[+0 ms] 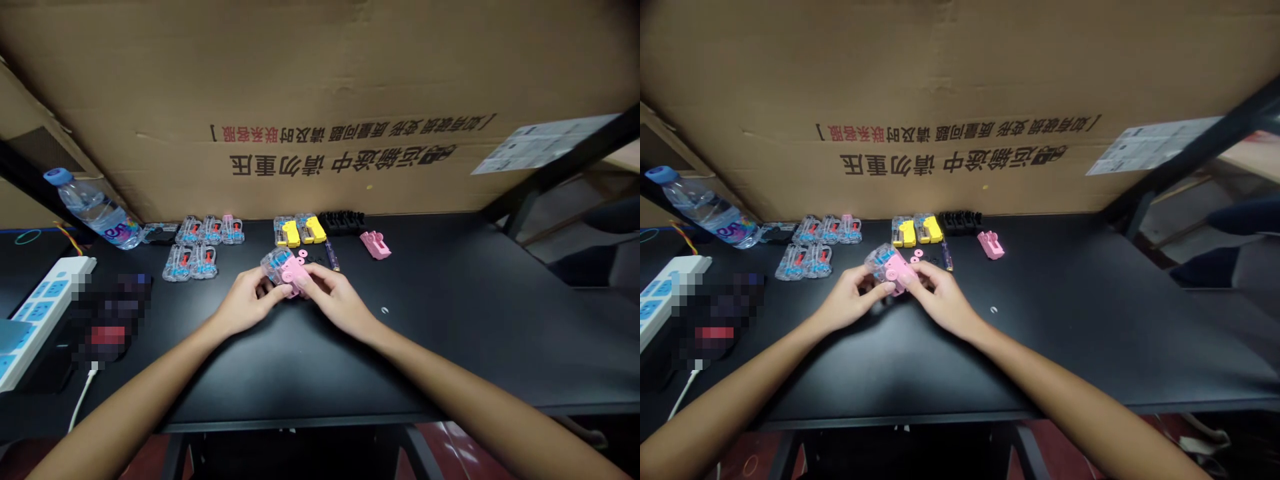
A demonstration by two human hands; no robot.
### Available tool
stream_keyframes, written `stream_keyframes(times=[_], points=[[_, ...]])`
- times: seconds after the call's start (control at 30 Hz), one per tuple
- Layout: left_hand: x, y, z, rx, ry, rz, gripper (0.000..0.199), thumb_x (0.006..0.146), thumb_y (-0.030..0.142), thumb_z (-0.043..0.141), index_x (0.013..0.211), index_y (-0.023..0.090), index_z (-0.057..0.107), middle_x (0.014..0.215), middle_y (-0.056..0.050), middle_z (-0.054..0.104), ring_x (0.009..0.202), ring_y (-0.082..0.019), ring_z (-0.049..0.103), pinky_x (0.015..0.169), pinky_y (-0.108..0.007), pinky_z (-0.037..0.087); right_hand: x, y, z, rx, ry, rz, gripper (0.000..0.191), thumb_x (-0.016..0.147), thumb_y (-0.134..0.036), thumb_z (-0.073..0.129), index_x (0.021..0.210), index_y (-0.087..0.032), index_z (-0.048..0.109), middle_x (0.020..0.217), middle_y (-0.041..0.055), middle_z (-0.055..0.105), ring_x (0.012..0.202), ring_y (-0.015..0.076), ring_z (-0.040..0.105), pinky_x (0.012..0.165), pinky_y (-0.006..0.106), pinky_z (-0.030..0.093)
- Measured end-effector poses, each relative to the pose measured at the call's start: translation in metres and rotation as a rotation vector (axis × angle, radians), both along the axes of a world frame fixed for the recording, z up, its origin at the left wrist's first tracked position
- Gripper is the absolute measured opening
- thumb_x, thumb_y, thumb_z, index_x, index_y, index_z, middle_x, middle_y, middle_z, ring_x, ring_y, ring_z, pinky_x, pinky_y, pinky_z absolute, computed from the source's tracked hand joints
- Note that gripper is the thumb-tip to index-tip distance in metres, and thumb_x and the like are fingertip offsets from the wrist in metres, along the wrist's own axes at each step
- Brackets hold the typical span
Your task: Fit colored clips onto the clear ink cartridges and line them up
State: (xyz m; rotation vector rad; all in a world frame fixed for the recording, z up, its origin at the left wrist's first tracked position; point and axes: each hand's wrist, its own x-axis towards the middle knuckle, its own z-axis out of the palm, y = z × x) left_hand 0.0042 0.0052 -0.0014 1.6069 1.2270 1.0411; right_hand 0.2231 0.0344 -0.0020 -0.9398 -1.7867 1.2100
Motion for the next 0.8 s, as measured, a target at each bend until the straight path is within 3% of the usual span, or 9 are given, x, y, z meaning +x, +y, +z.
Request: stream_keyframes(times=[0.1,0.23,0.37,0.47,0.57,0.7,0.8], points=[[-0.002,0.0,0.004,0.114,0.0,0.079,0.036,0.097,0.053,0.068,0.095,0.018,0.074,0.079,-0.003,0.072,0.068,-0.016,0.062,0.066,-0.027,0.049,0.001,0.0,-0.002,0.056,0.002,-0.09,0.035,0.103,-0.053,0.061,0.108,-0.021,0.075,0.096,0.0054,0.075,0.086,0.0209,0.067,0.08,0.035,0.056],[-0.005,0.0,0.006,0.158,0.07,0.049,0.032,0.096,0.05,0.071,0.094,0.018,0.075,0.077,-0.001,0.071,0.062,-0.013,0.056,0.06,-0.025,0.044,0.002,0.001,-0.003,0.103,-0.044,-0.027,0.036,0.103,-0.054,0.062,0.1,-0.022,0.076,0.092,0.0047,0.071,0.084,0.0206,0.065,0.078,0.033,0.054],[-0.005,0.0,0.005,0.186,0.047,0.096,0.036,0.099,0.052,0.066,0.093,0.018,0.074,0.078,-0.002,0.072,0.066,-0.015,0.059,0.062,-0.025,0.045,0.001,0.002,-0.002,0.128,-0.027,-0.094,0.036,0.104,-0.053,0.06,0.095,-0.021,0.074,0.091,0.0048,0.07,0.087,0.021,0.064,0.081,0.033,0.053],[-0.006,0.0,0.004,0.186,0.095,0.072,0.037,0.096,0.054,0.069,0.09,0.018,0.075,0.076,-0.003,0.071,0.062,-0.014,0.057,0.059,-0.026,0.044,0.002,0.003,0.0,0.105,-0.038,-0.012,0.037,0.103,-0.054,0.062,0.093,-0.021,0.075,0.091,0.0049,0.071,0.085,0.0209,0.065,0.078,0.033,0.053],[-0.006,0.0,0.001,0.192,0.076,0.125,0.037,0.101,0.052,0.063,0.095,0.018,0.075,0.078,-0.004,0.072,0.066,-0.016,0.06,0.061,-0.026,0.046,0.002,0.004,-0.001,0.107,-0.039,-0.064,0.037,0.104,-0.053,0.061,0.094,-0.021,0.076,0.09,0.0051,0.072,0.085,0.0211,0.065,0.078,0.032,0.053],[-0.003,0.001,-0.004,0.118,0.159,-0.015,0.033,0.1,0.048,0.065,0.09,0.018,0.073,0.071,-0.001,0.069,0.06,-0.014,0.057,0.057,-0.025,0.043,0.002,0.004,-0.005,0.084,-0.102,0.032,0.035,0.104,-0.05,0.061,0.095,-0.02,0.078,0.089,0.0046,0.074,0.081,0.0205,0.065,0.074,0.032,0.052],[-0.001,0.001,-0.002,0.084,0.185,-0.025,0.036,0.1,0.046,0.062,0.079,0.018,0.066,0.067,0.001,0.065,0.058,-0.013,0.054,0.057,-0.025,0.042,0.002,0.004,-0.008,0.118,-0.16,0.037,0.033,0.104,-0.044,0.06,0.092,-0.019,0.078,0.091,0.005,0.075,0.079,0.0195,0.064,0.072,0.032,0.05]])
